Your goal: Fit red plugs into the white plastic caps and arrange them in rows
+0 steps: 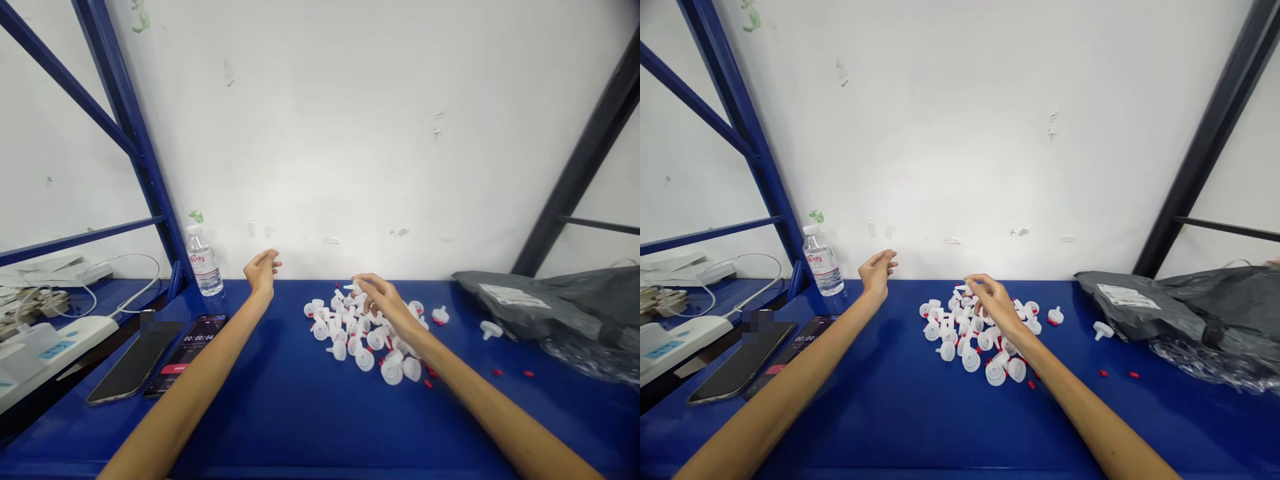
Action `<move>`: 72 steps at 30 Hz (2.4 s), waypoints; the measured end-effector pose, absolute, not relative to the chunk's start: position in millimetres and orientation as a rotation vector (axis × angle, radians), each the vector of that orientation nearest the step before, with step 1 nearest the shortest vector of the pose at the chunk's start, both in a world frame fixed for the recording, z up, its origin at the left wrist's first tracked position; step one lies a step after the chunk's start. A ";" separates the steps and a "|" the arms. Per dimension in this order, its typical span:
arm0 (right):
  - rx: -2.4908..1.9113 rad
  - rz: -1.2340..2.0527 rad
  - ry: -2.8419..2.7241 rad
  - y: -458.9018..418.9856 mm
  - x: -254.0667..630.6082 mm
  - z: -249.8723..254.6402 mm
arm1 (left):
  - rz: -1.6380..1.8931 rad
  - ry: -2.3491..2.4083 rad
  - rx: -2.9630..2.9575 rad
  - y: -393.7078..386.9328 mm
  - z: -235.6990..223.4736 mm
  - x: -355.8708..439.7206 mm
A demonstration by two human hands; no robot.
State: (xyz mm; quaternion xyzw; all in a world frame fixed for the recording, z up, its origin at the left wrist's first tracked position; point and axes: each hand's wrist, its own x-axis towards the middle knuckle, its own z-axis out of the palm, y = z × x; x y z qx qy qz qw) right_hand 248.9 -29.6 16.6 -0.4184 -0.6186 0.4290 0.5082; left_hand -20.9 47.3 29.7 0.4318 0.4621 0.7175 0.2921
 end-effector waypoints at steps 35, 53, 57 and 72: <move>-0.852 1.166 -1.764 -72.2 237.3 13.6 | 1.187 1.034 1.649 -72.2 -0.2 13.3; -0.819 1.250 -1.920 -72.0 244.2 11.3 | 0.882 0.801 1.480 -62.4 -4.7 0.4; -0.793 1.270 -1.914 -75.8 241.7 11.1 | 0.877 0.799 1.469 -63.2 -5.2 1.2; -0.829 1.299 -1.865 -80.9 241.0 9.3 | 0.908 0.833 1.485 -70.2 -2.7 4.5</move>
